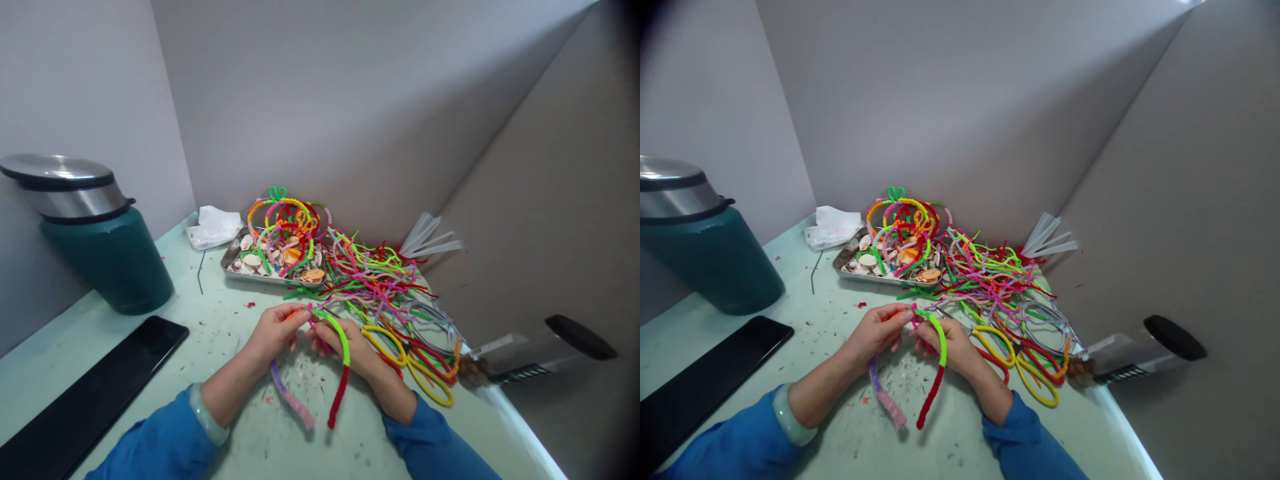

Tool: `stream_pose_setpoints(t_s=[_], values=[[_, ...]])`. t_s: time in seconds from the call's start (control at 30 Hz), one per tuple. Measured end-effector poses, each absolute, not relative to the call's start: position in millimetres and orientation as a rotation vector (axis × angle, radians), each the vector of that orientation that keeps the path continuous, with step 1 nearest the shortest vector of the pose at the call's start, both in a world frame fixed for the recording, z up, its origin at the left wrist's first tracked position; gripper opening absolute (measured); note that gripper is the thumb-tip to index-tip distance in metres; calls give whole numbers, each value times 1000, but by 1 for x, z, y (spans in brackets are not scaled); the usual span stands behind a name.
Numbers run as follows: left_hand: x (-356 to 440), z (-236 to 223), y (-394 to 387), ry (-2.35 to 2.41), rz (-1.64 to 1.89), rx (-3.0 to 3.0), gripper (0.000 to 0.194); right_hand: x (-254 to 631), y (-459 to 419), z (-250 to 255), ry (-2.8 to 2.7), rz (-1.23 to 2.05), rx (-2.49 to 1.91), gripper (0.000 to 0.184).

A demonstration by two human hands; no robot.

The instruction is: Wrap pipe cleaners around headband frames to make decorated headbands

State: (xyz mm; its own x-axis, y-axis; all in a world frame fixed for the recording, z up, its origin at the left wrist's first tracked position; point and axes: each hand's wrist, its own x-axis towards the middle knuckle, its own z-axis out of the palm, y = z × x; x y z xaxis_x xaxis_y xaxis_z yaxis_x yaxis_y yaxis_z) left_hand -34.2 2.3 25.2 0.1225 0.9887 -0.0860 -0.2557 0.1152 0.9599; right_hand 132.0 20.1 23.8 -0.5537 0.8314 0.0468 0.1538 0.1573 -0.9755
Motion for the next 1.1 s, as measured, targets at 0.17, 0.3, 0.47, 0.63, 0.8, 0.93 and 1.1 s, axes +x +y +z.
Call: stream_pose_setpoints(t_s=[0.17,0.3,0.47,0.63,0.8,0.93,1.1], values=[[-37,25,6,932,1266,849,28,136,28,15,-1792,1069,-1031,35],[-38,22,9,1025,1310,843,30,140,29,21,-1608,633,-1011,22],[-36,19,10,1093,1314,850,38,137,19,34,-1941,264,-937,11],[-37,18,9,1091,1280,896,49,132,14,32,-2199,3,-939,21],[-38,17,9,1059,1272,882,52,132,15,33,-2418,-183,-767,30],[-38,18,10,1066,1234,867,56,131,16,32,-2504,-233,-725,21],[-37,17,9,1073,1240,896,51,135,17,33,-2410,22,-643,20]])
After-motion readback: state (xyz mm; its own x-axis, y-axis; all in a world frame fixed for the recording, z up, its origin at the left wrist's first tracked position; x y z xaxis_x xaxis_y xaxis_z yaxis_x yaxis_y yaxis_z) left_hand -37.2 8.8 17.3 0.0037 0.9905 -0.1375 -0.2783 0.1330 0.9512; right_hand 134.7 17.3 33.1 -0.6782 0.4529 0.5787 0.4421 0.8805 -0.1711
